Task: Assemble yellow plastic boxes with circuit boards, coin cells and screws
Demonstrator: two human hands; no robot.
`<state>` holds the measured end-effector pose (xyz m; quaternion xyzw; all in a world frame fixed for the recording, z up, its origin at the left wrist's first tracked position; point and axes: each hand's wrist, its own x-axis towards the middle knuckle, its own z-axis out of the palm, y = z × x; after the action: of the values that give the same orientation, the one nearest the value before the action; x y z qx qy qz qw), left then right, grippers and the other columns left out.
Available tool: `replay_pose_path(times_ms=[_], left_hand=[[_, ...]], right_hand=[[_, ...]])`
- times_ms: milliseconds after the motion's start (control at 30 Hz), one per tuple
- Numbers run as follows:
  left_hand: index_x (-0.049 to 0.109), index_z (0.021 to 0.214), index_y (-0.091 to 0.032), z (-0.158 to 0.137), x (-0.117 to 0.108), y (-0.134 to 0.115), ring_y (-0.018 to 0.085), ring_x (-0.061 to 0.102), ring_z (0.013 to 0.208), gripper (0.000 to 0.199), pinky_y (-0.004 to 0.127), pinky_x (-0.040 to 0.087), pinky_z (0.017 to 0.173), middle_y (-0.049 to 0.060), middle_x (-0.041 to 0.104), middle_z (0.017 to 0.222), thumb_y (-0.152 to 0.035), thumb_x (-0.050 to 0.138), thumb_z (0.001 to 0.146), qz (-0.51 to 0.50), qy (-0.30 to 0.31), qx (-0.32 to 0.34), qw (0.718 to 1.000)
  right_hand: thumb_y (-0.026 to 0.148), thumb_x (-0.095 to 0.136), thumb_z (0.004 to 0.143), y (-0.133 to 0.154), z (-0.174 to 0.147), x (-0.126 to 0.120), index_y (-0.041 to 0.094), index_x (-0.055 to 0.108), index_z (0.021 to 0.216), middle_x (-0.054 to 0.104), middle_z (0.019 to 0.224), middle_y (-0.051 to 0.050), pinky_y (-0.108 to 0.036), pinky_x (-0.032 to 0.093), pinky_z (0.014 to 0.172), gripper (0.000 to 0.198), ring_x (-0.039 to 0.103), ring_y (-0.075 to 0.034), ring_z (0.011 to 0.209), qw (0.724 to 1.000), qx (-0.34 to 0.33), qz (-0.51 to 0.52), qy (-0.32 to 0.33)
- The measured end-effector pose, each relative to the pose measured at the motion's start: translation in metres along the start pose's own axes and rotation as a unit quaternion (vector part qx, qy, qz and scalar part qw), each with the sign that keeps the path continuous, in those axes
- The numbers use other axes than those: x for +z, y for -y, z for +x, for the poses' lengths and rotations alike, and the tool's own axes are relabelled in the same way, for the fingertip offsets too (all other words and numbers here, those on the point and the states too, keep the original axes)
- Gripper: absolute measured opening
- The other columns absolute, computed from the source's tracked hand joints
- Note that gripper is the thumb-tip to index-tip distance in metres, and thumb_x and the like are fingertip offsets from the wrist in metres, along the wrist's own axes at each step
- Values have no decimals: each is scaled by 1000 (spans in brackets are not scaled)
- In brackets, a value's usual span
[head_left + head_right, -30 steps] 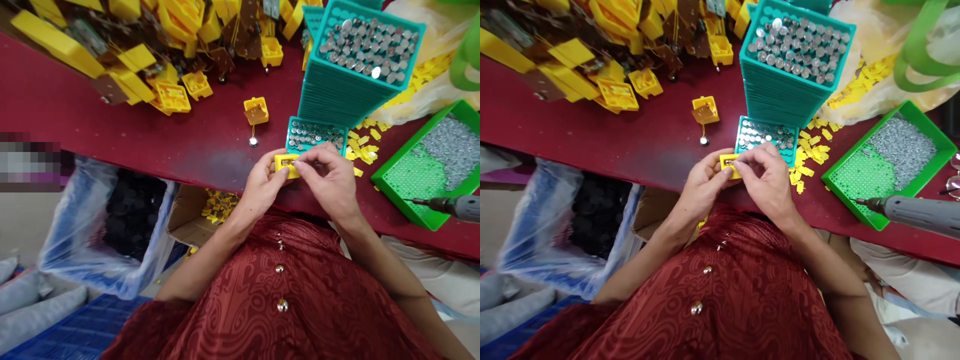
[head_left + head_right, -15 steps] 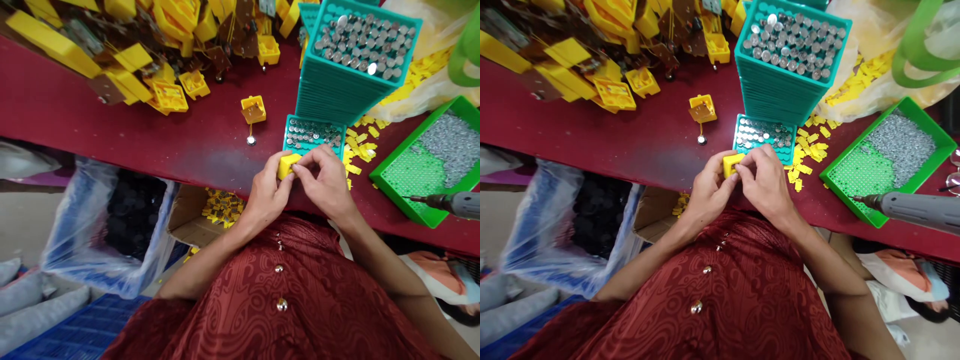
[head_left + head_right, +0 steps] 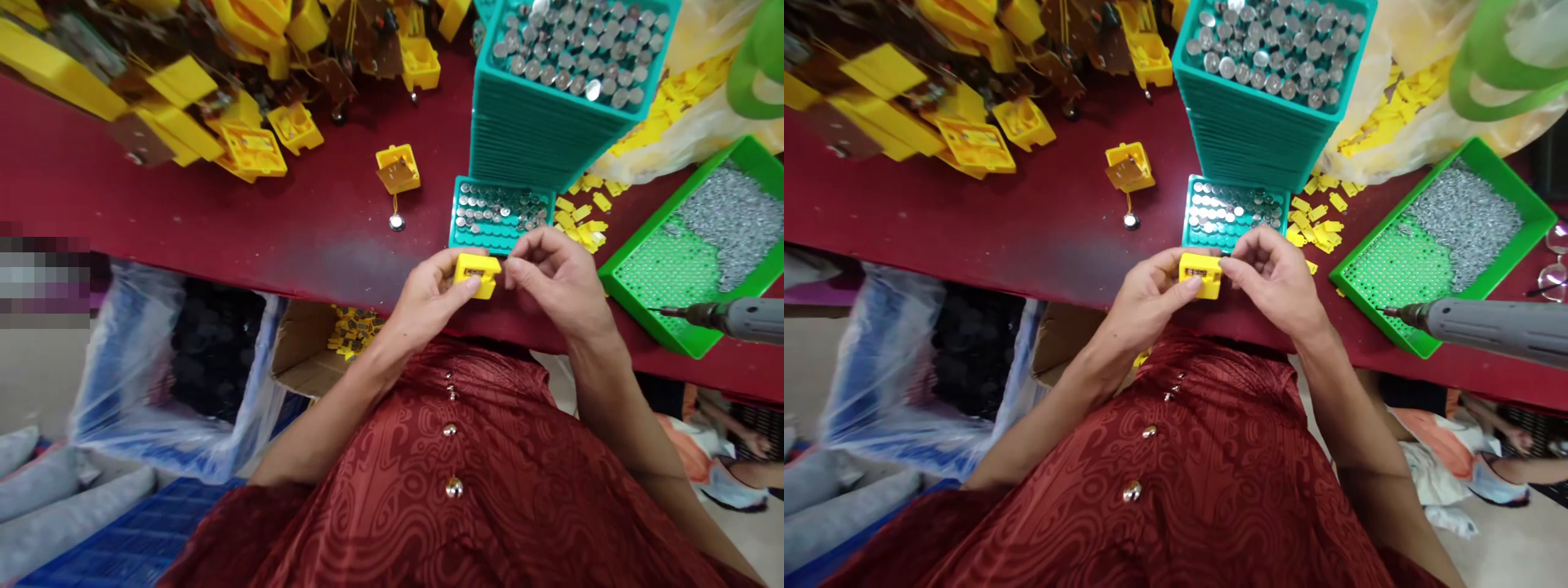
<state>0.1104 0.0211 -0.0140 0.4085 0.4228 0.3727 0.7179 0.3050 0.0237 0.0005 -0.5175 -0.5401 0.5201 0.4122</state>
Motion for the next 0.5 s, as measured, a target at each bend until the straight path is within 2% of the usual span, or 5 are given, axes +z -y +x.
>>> replay_pose_path(times_ms=[100, 200, 400, 500], left_hand=[[74, 119, -18, 2, 2, -1, 19, 79, 96, 43, 32, 65, 88, 8, 83, 110, -39, 87, 84, -32, -10, -38, 999], [75, 116, -18, -1, 5, -2, 17, 78, 93, 37, 30, 66, 84, 7, 82, 108, -34, 85, 84, -55, -19, -56, 997], [75, 119, -19, -12, 16, -5, 17, 78, 97, 34, 26, 68, 77, 8, 80, 114, -31, 82, 88, -60, -65, -82, 993], [74, 119, -18, -17, 19, -5, 18, 79, 98, 33, 24, 68, 75, 9, 80, 113, -30, 82, 89, -63, -64, -88, 992]], right_hand=[[38, 78, 88, -4, -9, 1, 21, 62, 88, 68, 77, 2, -25, 54, 65, 23, 63, -11, 67, 999, -19, -22, -41], [29, 75, 85, -6, -14, 3, 19, 68, 87, 71, 79, 2, -24, 54, 65, 12, 64, -10, 69, 997, -37, -39, -50], [28, 74, 83, -5, -15, 0, 19, 71, 82, 71, 76, 3, -23, 48, 62, 10, 60, -9, 65, 994, -61, -71, -56], [27, 72, 84, -8, -17, 2, 19, 69, 81, 70, 74, 3, -24, 47, 62, 8, 59, -10, 64, 992, -69, -92, -49]])
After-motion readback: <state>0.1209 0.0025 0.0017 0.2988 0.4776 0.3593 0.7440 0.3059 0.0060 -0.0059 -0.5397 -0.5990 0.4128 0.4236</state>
